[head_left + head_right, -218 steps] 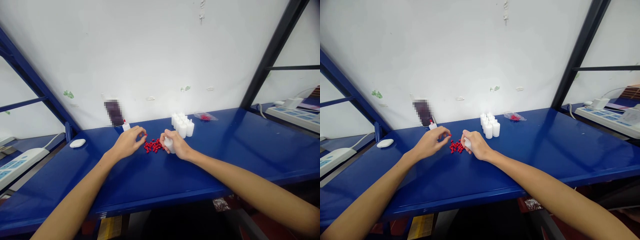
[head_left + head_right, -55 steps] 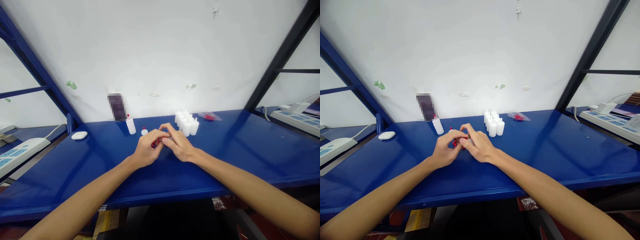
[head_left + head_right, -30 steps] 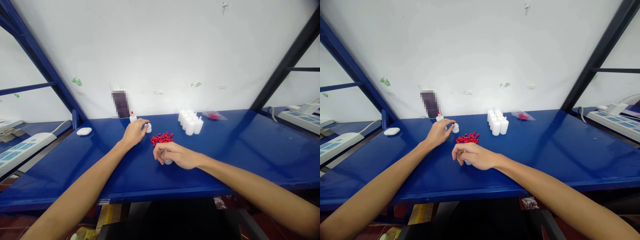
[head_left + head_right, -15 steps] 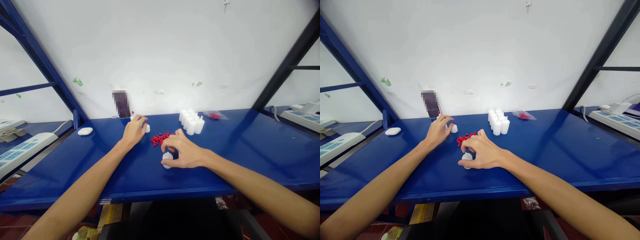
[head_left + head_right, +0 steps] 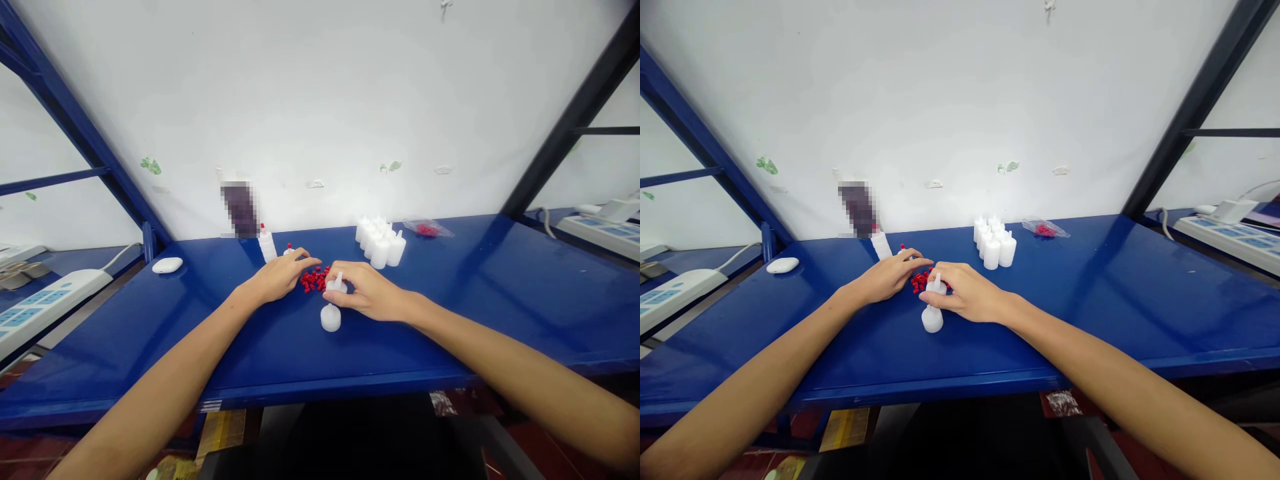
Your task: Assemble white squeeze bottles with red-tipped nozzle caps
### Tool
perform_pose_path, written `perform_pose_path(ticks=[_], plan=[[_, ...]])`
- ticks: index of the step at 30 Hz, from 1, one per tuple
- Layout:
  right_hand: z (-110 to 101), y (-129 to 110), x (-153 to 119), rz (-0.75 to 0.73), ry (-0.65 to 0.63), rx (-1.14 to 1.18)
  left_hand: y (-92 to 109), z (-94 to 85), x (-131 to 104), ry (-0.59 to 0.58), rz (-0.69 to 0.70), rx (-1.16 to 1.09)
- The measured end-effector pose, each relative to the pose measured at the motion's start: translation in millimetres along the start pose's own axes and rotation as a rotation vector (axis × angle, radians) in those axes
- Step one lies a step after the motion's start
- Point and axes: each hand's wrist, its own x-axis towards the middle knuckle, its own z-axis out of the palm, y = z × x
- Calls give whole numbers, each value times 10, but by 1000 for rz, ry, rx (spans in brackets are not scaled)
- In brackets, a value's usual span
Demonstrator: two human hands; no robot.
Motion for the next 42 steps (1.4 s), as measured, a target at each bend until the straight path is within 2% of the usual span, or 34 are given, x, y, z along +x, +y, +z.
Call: perform_pose_path(ticks=[5, 10, 14, 18, 22, 26, 28, 30, 34, 37, 42], plan=[[5, 0, -16, -59, -87, -27, 3, 38, 42, -19, 77, -17], [50, -25, -26, -126, -206, -157, -36, 69, 65, -7, 76, -22], [66, -33, -32, -124, -230, -191, -58, 102, 82, -24, 87, -11], [118, -41, -33, -123, -182, -120, -68, 117, 110, -30, 81, -24], [169, -36, -8, -10, -2, 107, -54, 92, 113, 5, 31, -71], [137, 12, 23, 152, 191, 449, -32, 58, 92, 134, -17, -97], [98, 33, 16, 164, 208, 460, -17, 49, 84, 233, -25, -100], [67, 36, -7, 114, 157, 297, 5, 48, 80, 346, -23, -120], [82, 5, -52, -79, -17, -43, 80, 55, 70, 563, -40, -186], [136, -11, -53, -136, -66, -107, 170, 53, 76, 684, -68, -311], [169, -16, -33, -90, -133, -102, 370, 30, 132, 780, -236, -789]])
